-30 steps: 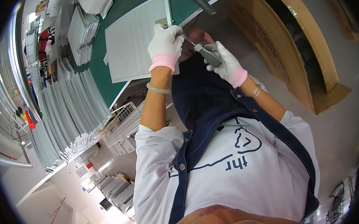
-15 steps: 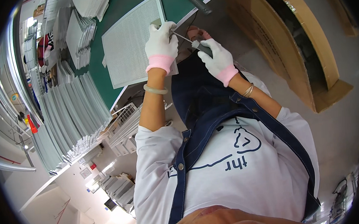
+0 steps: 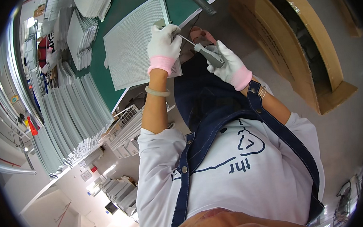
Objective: Assembling metal mesh air filters by attaching frames and components using manual and power tools.
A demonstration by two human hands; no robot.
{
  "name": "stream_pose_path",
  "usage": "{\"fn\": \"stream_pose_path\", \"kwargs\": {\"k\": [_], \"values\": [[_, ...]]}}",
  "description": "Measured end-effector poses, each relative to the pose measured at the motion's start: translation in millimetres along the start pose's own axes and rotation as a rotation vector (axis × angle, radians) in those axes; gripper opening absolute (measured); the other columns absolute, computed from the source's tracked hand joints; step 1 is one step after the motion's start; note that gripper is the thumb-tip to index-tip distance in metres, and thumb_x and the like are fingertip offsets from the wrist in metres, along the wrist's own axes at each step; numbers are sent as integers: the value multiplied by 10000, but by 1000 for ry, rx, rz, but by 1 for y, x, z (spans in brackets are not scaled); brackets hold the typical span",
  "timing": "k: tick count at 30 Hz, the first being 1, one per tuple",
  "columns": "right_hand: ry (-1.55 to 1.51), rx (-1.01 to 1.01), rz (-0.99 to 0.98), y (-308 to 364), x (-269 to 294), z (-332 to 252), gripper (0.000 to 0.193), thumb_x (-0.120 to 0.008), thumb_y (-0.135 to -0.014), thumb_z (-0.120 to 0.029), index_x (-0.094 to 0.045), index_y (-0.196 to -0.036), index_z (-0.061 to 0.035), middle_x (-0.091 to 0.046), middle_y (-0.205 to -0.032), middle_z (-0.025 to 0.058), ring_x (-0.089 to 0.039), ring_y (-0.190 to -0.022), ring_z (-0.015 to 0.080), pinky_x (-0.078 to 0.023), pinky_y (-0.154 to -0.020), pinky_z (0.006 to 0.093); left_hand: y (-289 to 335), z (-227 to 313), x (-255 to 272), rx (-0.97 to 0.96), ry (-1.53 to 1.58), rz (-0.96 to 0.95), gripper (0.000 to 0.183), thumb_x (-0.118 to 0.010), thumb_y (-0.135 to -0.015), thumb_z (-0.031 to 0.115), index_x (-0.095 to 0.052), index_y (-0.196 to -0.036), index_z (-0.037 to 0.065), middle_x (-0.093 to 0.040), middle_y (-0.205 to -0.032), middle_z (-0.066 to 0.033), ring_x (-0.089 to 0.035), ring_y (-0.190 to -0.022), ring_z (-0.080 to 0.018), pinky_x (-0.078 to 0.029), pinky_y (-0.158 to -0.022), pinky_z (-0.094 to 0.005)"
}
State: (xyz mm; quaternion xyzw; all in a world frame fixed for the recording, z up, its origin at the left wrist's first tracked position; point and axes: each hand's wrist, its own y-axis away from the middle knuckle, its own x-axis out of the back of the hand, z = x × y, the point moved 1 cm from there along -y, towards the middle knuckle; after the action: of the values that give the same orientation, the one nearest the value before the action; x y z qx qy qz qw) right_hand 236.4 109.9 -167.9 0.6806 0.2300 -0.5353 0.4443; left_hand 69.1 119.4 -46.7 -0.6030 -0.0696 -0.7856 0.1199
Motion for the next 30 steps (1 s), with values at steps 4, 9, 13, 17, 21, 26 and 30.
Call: {"fn": "stream_pose_path", "kwargs": {"k": [4, 9, 13, 17, 21, 26, 30], "values": [[-201, -361, 16, 19, -34, 1, 498, -384, -941, -471, -542, -1161, -54, -583, -891, 79, -486, -559, 102, -379, -431, 208, 2, 0, 1, 21, -27, 8, 130, -619, -750, 162, -635, -879, 168, -504, -909, -123, -595, -747, -332, -494, -689, -389], [250, -243, -170, 4, -19, -12, 306, -447, -940, -336, -561, -1038, -69, -546, -746, 29, -304, -403, 44, -235, -335, 179, 1, 1, 0, 10, 19, -16, 240, -607, -748, 145, -606, -982, 193, -500, -951, -138, -598, -766, -347, -496, -700, -404], [1746, 1092, 252, 2, -32, -9, 238, -595, -774, -123, -569, -1009, -94, -563, -845, 100, -551, -735, 277, -440, -649, 385, 1, -1, -1, 21, 13, 39, 353, -604, -744, 145, -554, -1086, 217, -489, -1007, -165, -598, -795, -375, -499, -726, -421], [2087, 1113, 330, -3, -33, -19, 309, -625, -727, -121, -555, -1028, -97, -534, -831, 96, -534, -796, 329, -453, -702, 407, 3, -2, -2, 32, 26, 55, 400, -603, -740, 150, -527, -1125, 224, -479, -1036, -183, -597, -811, -391, -500, -742, -429], [1690, 959, 355, -14, -13, -12, 357, -626, -748, -153, -532, -1081, -63, -559, -882, 97, -553, -779, 233, -453, -665, 333, -1, 3, 0, 44, 11, -8, 291, -606, -740, 151, -594, -1029, 188, -489, -997, -166, -601, -799, -369, -499, -729, -411], [297, -89, -32, -5, -11, -5, 248, -543, -890, -156, -531, -1105, -31, -559, -873, 45, -535, -747, 107, -453, -623, 265, 1, -2, 1, 45, 9, -6, 193, -613, -741, 146, -622, -933, 158, -500, -956, -137, -604, -784, -344, -496, -709, -394], [186, -229, -180, -8, -15, -5, 245, -544, -900, -172, -520, -1105, -41, -572, -901, 39, -553, -743, 117, -459, -611, 257, 0, 3, 2, 63, 8, -28, 226, -614, -737, 136, -594, -962, 146, -500, -988, -145, -600, -800, -354, -492, -721, -403]]}}
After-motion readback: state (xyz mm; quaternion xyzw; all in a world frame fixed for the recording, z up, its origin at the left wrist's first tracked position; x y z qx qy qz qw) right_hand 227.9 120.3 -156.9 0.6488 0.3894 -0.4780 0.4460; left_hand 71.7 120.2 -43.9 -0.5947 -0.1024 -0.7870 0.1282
